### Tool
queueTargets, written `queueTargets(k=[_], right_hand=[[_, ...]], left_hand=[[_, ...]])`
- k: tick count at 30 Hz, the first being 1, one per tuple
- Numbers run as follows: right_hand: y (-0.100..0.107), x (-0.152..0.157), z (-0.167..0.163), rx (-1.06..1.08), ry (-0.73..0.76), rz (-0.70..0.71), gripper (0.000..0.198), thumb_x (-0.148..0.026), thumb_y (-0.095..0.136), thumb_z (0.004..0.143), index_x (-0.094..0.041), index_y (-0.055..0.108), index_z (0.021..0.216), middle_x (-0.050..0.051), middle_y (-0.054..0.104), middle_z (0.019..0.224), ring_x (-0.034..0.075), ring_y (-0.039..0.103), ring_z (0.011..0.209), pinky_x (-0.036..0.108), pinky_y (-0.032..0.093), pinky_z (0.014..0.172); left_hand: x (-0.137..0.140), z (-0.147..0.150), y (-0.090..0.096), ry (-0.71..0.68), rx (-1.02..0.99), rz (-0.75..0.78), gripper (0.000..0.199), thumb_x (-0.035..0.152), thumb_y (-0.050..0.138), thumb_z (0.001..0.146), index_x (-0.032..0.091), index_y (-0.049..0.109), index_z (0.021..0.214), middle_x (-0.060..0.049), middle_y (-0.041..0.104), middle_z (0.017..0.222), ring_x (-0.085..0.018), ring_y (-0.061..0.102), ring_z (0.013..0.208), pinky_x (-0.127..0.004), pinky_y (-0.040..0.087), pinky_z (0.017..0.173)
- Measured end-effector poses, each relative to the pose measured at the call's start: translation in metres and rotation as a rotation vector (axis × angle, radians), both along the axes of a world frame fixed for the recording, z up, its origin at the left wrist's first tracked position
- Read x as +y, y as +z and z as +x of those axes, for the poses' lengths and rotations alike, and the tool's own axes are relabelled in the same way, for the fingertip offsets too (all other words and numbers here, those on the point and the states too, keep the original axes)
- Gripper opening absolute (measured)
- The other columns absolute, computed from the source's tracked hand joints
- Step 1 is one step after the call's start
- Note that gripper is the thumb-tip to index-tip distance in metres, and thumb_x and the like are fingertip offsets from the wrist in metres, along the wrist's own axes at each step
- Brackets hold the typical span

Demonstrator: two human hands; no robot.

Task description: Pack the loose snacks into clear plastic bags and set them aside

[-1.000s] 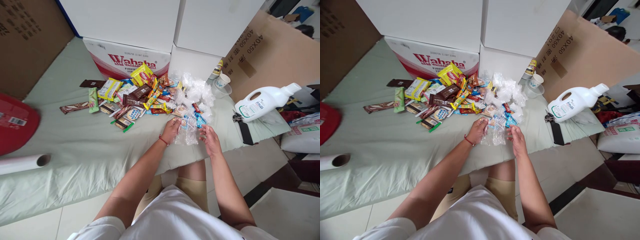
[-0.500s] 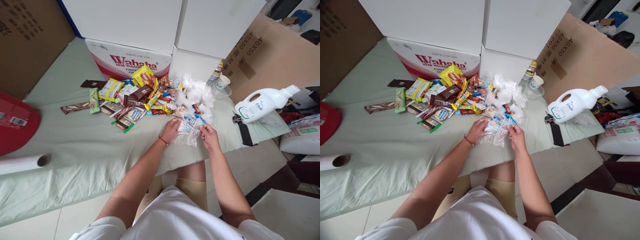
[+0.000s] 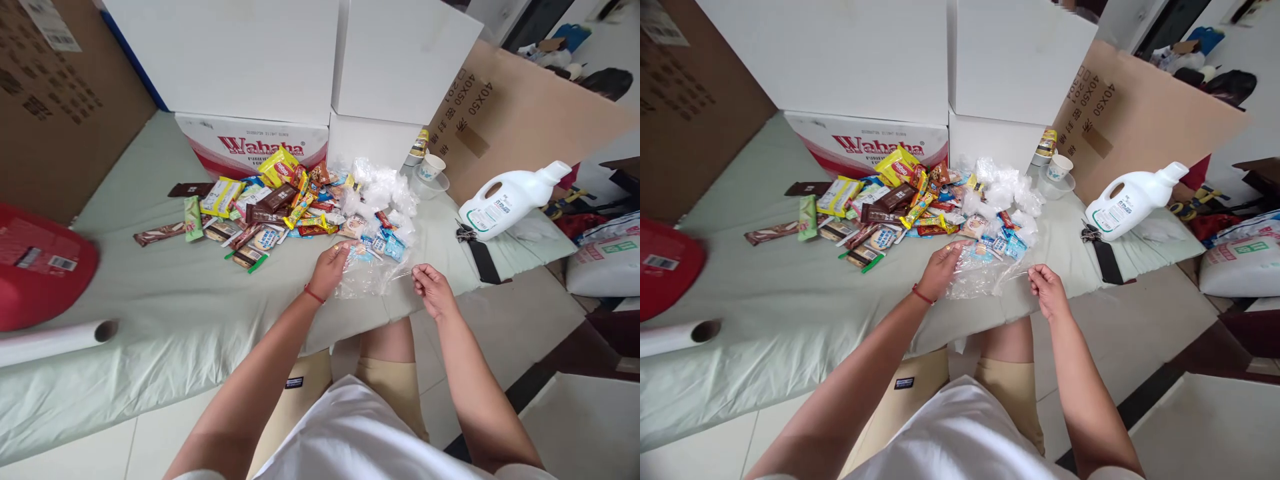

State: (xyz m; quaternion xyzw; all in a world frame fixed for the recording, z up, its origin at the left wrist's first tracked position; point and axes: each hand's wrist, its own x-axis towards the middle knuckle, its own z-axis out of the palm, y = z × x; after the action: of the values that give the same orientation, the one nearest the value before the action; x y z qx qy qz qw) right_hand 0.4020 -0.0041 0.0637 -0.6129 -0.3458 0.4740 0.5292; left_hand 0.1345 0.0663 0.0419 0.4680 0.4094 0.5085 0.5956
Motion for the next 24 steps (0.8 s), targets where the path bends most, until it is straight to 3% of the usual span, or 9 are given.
queueTargets(k=[5,7,11,17,19,21,24], right_hand=[[0.002,-0.001,-0.035,0.335,0.091,-0.094,0.059,-0.067,0.089,0.064,-0.025,0.067,0.100,0.004,0.074,0.105,0.005,0.038,0.052,0.017,0.016,0.039],[0.001,0.001,-0.051,0.374,0.175,-0.145,0.063,-0.066,0.091,0.062,-0.025,0.066,0.102,0.003,0.074,0.095,0.004,0.035,0.049,0.016,0.013,0.039],[-0.001,0.003,-0.060,0.208,0.228,-0.170,0.057,-0.049,0.100,0.052,-0.020,0.063,0.086,-0.005,0.061,0.067,0.003,0.032,0.046,0.015,0.014,0.039],[-0.005,0.012,-0.036,0.015,0.368,-0.250,0.051,-0.052,0.096,0.056,-0.018,0.066,0.081,-0.007,0.053,0.060,0.004,0.029,0.047,0.019,0.015,0.041],[-0.006,0.021,-0.033,-0.128,0.360,-0.184,0.044,-0.050,0.093,0.060,-0.019,0.068,0.078,-0.006,0.053,0.060,0.007,0.033,0.049,0.021,0.021,0.044],[-0.002,0.032,-0.038,-0.349,0.277,-0.030,0.034,-0.046,0.089,0.065,-0.020,0.070,0.076,-0.002,0.060,0.066,0.010,0.041,0.055,0.024,0.031,0.050],[0.012,0.043,-0.063,-0.579,0.170,0.237,0.019,-0.040,0.080,0.076,-0.023,0.075,0.084,0.003,0.070,0.085,0.015,0.053,0.067,0.030,0.043,0.066]], left_hand=[[-0.030,-0.030,0.014,0.052,0.020,-0.082,0.055,0.069,0.064,0.090,0.021,0.076,0.113,0.003,0.048,0.063,-0.012,0.038,0.053,-0.024,0.029,0.046],[-0.040,-0.043,0.015,0.093,0.042,-0.120,0.055,0.068,0.063,0.091,0.020,0.076,0.114,0.003,0.048,0.064,-0.011,0.039,0.054,-0.023,0.028,0.046],[-0.054,-0.075,0.012,0.177,0.077,-0.195,0.053,0.064,0.059,0.093,0.020,0.074,0.118,0.002,0.050,0.065,-0.012,0.041,0.053,-0.023,0.026,0.045],[-0.061,-0.116,0.002,0.144,0.293,-0.179,0.057,0.065,0.055,0.095,0.022,0.073,0.128,-0.002,0.059,0.070,-0.017,0.048,0.058,-0.028,0.040,0.052],[-0.063,-0.119,0.000,0.163,0.377,-0.113,0.052,0.062,0.056,0.096,0.023,0.075,0.124,-0.005,0.066,0.080,-0.019,0.056,0.068,-0.030,0.046,0.061],[-0.064,-0.118,-0.001,0.190,0.401,-0.078,0.050,0.060,0.056,0.097,0.022,0.075,0.123,-0.007,0.069,0.088,-0.020,0.059,0.076,-0.030,0.049,0.068],[-0.067,-0.113,-0.002,0.183,0.320,-0.148,0.063,0.065,0.054,0.097,0.022,0.064,0.140,-0.005,0.067,0.084,-0.017,0.051,0.062,-0.029,0.043,0.057]])
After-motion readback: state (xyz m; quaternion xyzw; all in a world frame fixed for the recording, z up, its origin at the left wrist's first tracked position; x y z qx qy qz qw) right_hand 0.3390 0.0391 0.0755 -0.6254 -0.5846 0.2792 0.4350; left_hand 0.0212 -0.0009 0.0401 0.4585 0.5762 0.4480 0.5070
